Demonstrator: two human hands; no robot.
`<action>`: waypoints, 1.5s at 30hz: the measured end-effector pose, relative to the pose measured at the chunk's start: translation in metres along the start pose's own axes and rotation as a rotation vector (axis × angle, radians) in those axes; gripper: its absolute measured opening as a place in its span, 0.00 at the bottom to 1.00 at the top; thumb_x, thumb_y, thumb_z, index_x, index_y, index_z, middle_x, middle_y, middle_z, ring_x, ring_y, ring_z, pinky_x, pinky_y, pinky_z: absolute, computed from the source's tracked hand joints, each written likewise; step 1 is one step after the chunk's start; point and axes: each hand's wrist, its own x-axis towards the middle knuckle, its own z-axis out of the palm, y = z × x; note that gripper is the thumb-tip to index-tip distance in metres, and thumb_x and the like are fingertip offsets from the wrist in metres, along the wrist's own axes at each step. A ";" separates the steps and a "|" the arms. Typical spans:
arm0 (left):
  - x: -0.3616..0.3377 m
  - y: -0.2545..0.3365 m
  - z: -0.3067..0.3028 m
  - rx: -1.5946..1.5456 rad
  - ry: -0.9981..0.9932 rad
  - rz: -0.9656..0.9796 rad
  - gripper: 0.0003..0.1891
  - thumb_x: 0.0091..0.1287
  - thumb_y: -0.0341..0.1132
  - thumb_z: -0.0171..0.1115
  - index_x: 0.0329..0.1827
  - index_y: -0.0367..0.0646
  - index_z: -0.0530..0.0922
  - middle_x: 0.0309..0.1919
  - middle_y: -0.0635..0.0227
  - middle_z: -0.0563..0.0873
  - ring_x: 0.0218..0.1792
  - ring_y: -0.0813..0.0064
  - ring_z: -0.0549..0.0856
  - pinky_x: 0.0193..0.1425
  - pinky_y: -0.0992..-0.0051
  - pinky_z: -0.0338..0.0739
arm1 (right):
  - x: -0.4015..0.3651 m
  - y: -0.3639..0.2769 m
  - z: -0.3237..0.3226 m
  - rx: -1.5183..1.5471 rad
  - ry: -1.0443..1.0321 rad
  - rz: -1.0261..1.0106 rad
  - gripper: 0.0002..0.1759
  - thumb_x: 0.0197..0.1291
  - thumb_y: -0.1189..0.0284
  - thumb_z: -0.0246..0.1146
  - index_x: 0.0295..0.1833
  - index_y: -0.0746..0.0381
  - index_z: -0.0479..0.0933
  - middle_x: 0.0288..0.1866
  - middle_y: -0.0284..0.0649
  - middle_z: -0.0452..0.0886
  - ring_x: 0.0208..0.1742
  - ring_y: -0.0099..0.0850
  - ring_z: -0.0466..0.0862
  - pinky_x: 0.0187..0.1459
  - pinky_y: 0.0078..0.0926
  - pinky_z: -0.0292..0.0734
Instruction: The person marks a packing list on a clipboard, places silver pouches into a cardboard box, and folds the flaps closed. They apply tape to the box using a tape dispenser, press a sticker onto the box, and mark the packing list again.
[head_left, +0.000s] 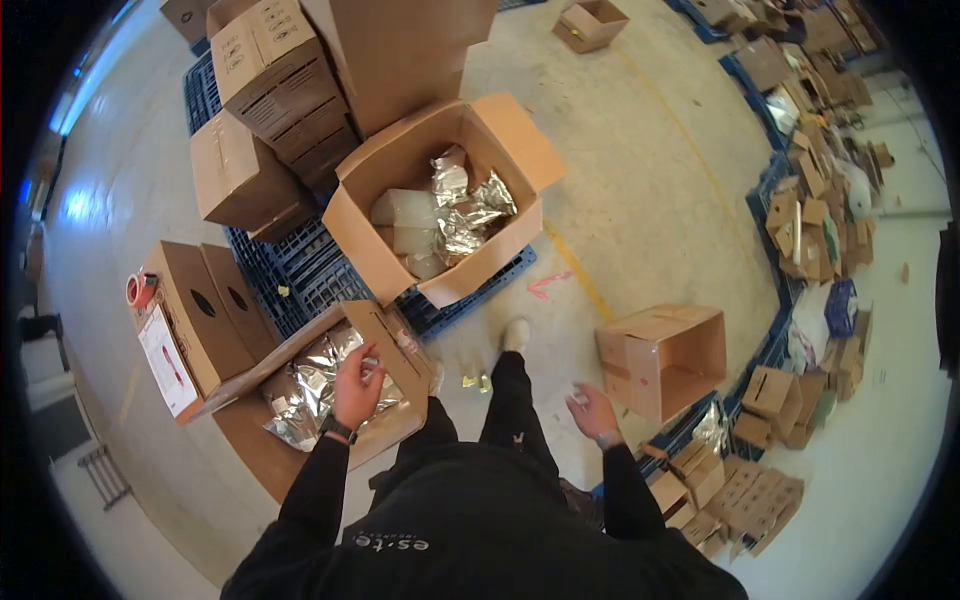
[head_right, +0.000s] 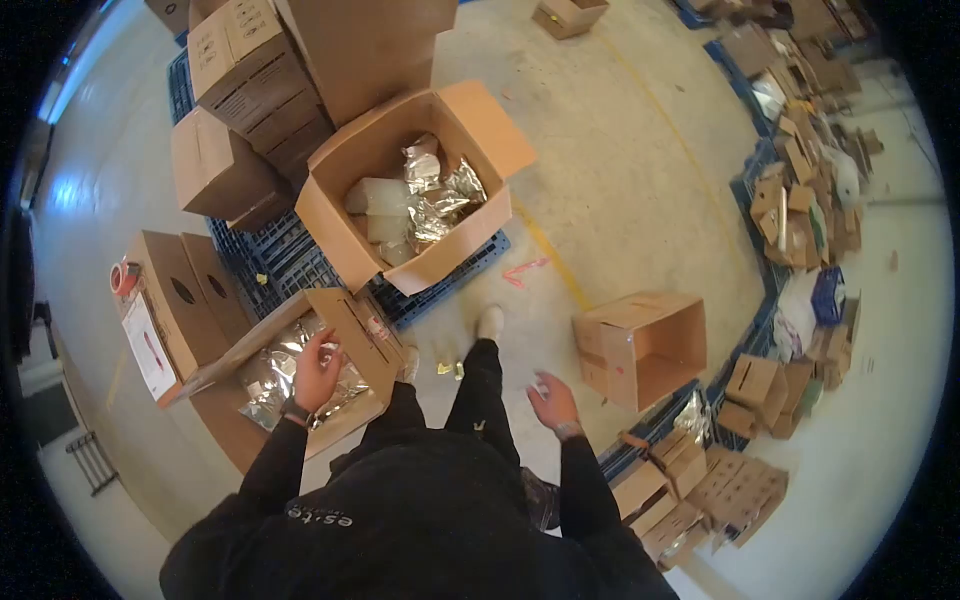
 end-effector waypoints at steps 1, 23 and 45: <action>-0.004 0.007 0.002 -0.002 0.072 -0.059 0.21 0.66 0.28 0.63 0.62 0.39 0.75 0.45 0.62 0.85 0.36 0.76 0.84 0.38 0.76 0.78 | 0.043 -0.012 0.002 0.017 0.048 -0.198 0.23 0.62 0.63 0.66 0.59 0.64 0.77 0.50 0.48 0.84 0.48 0.40 0.86 0.50 0.35 0.80; -0.064 0.113 0.161 -0.029 0.444 -0.759 0.14 0.67 0.33 0.63 0.55 0.42 0.80 0.42 0.62 0.87 0.39 0.68 0.87 0.43 0.72 0.81 | 0.563 -0.168 0.148 -0.719 -0.357 -0.742 0.18 0.63 0.57 0.61 0.43 0.61 0.84 0.43 0.53 0.85 0.47 0.52 0.85 0.48 0.50 0.79; -0.049 0.160 0.011 -0.855 0.772 -0.049 0.21 0.65 0.46 0.70 0.54 0.41 0.79 0.47 0.71 0.85 0.47 0.82 0.81 0.50 0.75 0.78 | 0.252 -0.216 -0.111 0.098 -0.743 -0.639 0.18 0.71 0.62 0.61 0.56 0.65 0.75 0.44 0.30 0.81 0.46 0.19 0.77 0.47 0.20 0.73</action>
